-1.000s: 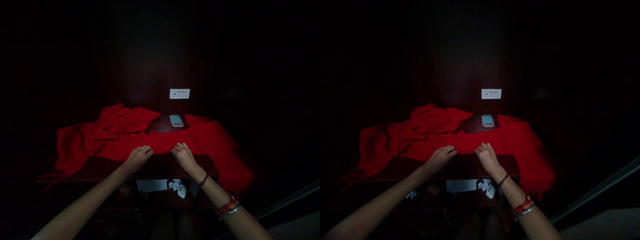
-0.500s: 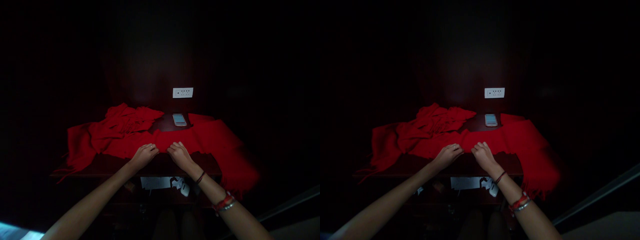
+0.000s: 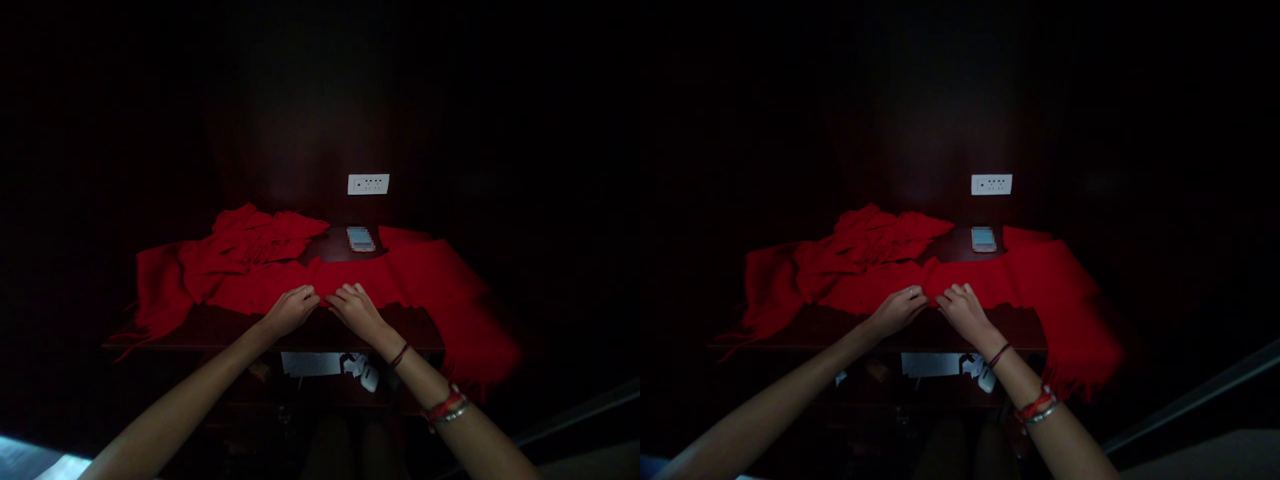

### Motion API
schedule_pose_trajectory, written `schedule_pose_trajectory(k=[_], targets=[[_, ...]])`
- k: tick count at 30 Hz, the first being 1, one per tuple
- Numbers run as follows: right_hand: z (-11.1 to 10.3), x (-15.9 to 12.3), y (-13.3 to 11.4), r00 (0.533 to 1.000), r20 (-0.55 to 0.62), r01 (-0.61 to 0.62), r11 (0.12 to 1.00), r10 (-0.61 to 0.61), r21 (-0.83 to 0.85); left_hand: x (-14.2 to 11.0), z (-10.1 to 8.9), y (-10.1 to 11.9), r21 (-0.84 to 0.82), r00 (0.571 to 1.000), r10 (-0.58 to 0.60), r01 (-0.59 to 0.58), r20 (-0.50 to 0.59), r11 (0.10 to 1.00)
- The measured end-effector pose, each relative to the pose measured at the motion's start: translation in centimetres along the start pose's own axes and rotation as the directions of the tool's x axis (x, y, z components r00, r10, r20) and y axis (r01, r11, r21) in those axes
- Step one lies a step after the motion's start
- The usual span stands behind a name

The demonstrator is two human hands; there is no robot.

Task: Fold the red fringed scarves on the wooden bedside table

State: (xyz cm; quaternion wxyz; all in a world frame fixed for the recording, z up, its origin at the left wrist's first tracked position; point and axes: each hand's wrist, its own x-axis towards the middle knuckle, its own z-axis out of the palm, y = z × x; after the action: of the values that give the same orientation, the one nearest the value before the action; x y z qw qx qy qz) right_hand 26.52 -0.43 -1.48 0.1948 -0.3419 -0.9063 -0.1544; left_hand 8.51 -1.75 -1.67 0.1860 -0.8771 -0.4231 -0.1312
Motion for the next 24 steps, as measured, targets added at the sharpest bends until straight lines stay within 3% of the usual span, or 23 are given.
schedule_pose_trajectory(k=[4,12,24], targets=[[0.2,0.0,0.1,1.0,0.017,0.01,1.0,-0.01,-0.029,-0.4,-0.4,-0.2,-0.005,1.0,-0.024,0.024,0.001,1.0],[0.1,-0.1,0.4,1.0,0.021,-0.022,0.999,0.023,-0.041,-4.1,-1.3,-3.0,0.001,0.996,-0.09,0.09,-0.02,0.996],[0.6,2.2,-2.3,0.998,-0.027,0.05,0.999,-0.05,0.007,-3.9,-1.4,-2.6,-0.103,0.989,-0.143,0.14,-0.026,0.985]])
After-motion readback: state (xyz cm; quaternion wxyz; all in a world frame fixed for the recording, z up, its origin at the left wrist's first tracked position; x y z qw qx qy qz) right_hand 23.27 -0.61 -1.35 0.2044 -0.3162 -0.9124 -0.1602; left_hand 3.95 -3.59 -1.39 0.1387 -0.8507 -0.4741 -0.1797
